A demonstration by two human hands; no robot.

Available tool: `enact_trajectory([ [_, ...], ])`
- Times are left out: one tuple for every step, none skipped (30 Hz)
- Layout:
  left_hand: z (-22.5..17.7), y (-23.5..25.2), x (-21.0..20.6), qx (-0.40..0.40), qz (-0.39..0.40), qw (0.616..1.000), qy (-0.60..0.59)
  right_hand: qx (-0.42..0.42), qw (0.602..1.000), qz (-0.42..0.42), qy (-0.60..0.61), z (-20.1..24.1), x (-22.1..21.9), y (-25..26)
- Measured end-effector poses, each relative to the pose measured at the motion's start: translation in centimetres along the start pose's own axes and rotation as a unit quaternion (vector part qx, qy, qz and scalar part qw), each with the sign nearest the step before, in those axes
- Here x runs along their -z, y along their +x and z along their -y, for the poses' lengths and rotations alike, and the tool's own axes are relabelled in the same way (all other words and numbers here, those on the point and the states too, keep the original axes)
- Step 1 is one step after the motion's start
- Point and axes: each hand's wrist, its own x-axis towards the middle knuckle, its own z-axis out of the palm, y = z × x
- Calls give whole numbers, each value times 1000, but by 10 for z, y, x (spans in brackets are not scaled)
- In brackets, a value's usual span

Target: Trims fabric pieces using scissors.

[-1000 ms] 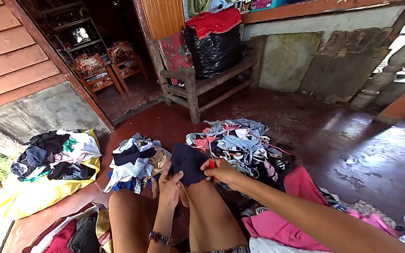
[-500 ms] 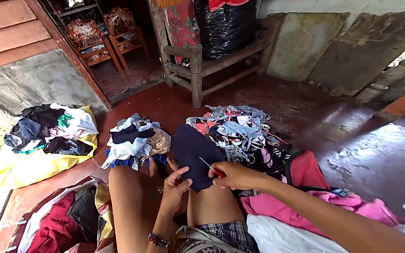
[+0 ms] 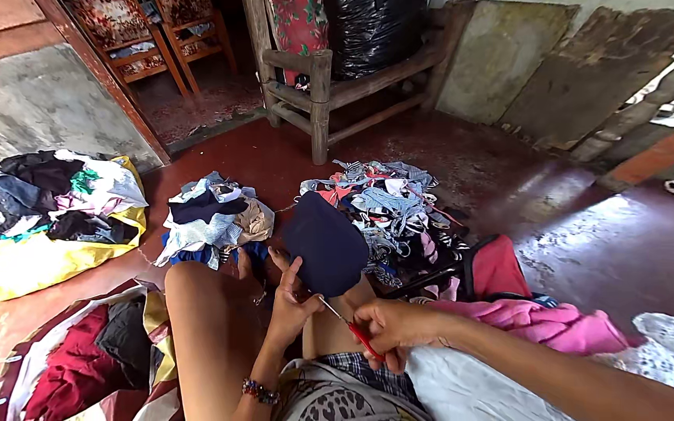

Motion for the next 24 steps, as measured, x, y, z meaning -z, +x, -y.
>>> enact_trajectory([
  [-1,0,1,3,6,1000,1,-4,1000,5,-8,-1,0,0],
  [-1,-1,1,5,6,1000,-5,-6,1000,11,-11,-3,0,0],
  [-2,-1,1,9,6,1000,-16,-9,1000,19,-11,-4,0,0],
  [-4,-2,2,14,6,999,-29,-10,999,29,-8,-6,0,-1],
  [-5,-2,2,21,5,999,-43,-10,999,43,-1,-7,0,-2],
  [-7,-3,3,28,4,998,-57,-7,998,58,10,-8,0,-4],
  [-7,-3,4,34,5,997,-66,-1,997,76,21,-9,1,-6],
  [-8,-3,5,38,6,997,-69,4,995,93,32,-9,2,-6],
  [-8,-3,6,39,9,997,-69,7,994,106,41,-10,2,-7],
  [-8,-3,6,39,12,997,-70,10,992,114,54,-10,4,-6],
  [-8,-3,6,40,14,997,-72,12,991,117,67,-11,5,-5],
  [-9,-3,6,40,16,996,-73,13,990,116,78,-12,6,-3],
  [-9,-4,6,41,16,996,-74,12,990,112,84,-11,7,-1],
  [-9,-3,6,41,16,996,-73,13,991,106,86,-9,8,0],
  [-9,-3,6,40,16,997,-71,14,992,97,84,-6,8,1],
  [-9,-3,6,39,17,997,-68,18,993,85,81,-2,7,2],
  [-9,-3,6,38,17,997,-66,22,994,73,77,1,7,3],
  [-8,-3,6,36,19,997,-66,27,995,68,74,4,7,5],
  [-9,-3,7,34,20,997,-67,30,995,67,71,7,8,7],
  [-9,-3,7,33,20,997,-69,32,995,67,69,7,9,9],
  [-9,-3,7,33,20,997,-71,35,995,66,66,7,9,11],
  [-9,-3,7,33,21,996,-75,40,995,65,61,6,9,13],
  [-9,-3,8,33,21,996,-79,46,995,63,56,5,9,14],
  [-8,-3,8,34,21,996,-81,50,996,60,54,5,9,15],
])
